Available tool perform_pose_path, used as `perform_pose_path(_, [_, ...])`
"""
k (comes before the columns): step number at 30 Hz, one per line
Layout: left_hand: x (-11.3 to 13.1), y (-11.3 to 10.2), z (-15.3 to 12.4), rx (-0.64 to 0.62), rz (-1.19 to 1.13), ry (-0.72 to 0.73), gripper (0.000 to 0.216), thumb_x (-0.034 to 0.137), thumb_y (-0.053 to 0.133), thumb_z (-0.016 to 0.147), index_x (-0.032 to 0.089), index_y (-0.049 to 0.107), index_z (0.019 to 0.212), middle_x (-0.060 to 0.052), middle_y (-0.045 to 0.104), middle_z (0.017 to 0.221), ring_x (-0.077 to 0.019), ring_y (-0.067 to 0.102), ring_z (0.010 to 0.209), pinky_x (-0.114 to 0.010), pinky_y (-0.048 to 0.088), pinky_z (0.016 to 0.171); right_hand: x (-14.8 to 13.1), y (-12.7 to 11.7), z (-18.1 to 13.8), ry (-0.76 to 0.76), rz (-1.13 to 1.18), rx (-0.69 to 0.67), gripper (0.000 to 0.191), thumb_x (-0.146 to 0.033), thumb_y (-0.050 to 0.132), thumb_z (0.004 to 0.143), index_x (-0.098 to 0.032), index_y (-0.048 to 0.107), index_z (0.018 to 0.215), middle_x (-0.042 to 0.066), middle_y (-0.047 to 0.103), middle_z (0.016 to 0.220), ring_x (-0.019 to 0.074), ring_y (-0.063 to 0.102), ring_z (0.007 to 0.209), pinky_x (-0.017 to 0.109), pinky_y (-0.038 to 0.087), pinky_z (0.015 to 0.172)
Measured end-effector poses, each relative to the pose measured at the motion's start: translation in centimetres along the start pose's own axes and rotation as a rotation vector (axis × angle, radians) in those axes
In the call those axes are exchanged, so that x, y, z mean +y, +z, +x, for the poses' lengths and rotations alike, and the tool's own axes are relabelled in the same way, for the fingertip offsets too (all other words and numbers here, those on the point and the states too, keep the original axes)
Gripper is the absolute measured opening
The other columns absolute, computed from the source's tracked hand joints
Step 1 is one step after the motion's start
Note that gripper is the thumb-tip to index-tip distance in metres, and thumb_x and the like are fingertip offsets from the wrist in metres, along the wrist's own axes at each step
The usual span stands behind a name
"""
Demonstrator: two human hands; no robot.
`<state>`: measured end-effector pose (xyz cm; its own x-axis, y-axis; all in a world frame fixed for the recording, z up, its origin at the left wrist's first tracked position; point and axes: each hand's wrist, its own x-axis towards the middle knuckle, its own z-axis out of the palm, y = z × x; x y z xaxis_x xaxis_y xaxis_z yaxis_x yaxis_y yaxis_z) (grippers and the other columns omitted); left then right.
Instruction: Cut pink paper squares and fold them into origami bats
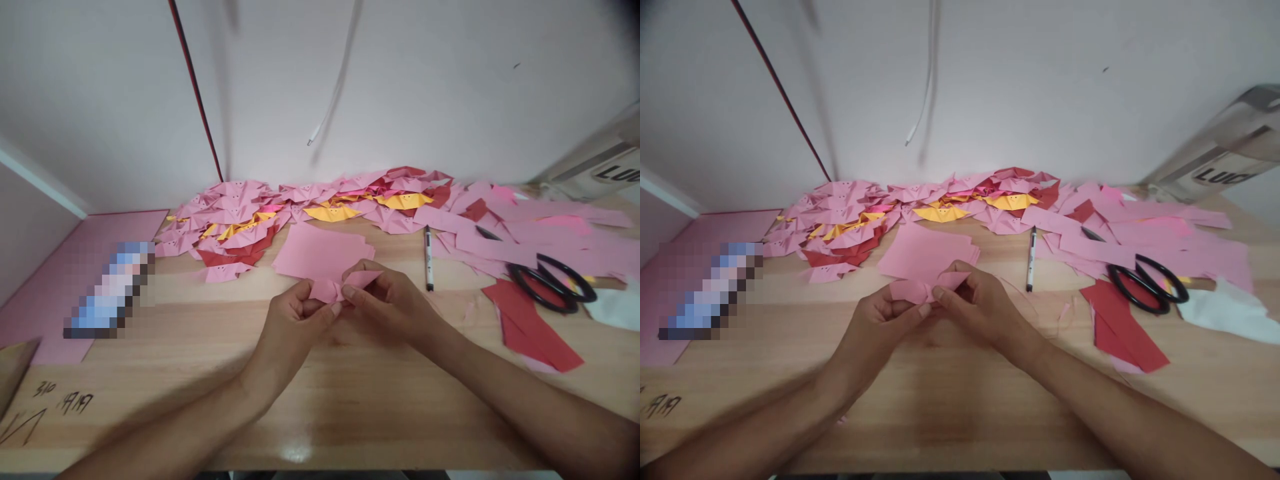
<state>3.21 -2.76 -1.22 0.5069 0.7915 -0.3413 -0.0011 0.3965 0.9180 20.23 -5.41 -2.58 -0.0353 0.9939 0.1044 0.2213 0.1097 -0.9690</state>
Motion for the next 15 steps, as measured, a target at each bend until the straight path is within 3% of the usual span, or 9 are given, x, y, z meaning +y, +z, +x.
perform_pose_path(8, [-0.01, 0.16, -0.01, 0.01, -0.062, 0.015, 0.023, 0.03, 0.067, 0.078, 0.016, 0.065, 0.098, -0.004, 0.073, 0.086, -0.0187, 0.068, 0.087, -0.033, 0.049, 0.089, -0.15, 0.17, 0.05, 0.039, 0.09, 0.009, 0.011, -0.03, 0.059, 0.084, -0.02, 0.061, 0.079, 0.001, 0.059, 0.082, 0.0143, 0.058, 0.075, 0.026, 0.048, 0.066])
perform_pose_path(11, [0.28, 0.05, -0.18, 0.022, -0.007, 0.031, 0.017, 0.029, 0.066, 0.079, 0.018, 0.064, 0.092, 0.0, 0.07, 0.079, -0.0147, 0.065, 0.077, -0.026, 0.049, 0.075, 0.02, 0.18, -0.02, 0.033, 0.109, -0.009, 0.012, -0.031, 0.064, 0.081, -0.02, 0.062, 0.085, 0.001, 0.06, 0.087, 0.0144, 0.058, 0.078, 0.026, 0.048, 0.067])
perform_pose_path(15, [0.88, 0.05, -0.54, 0.055, 0.087, 0.083, 0.01, 0.027, 0.068, 0.077, 0.019, 0.062, 0.078, 0.005, 0.063, 0.068, -0.0081, 0.054, 0.059, -0.018, 0.04, 0.058, 0.21, 0.24, -0.35, 0.007, 0.106, -0.023, 0.012, -0.032, 0.066, 0.081, -0.021, 0.064, 0.083, 0.001, 0.059, 0.084, 0.0152, 0.057, 0.078, 0.027, 0.047, 0.068])
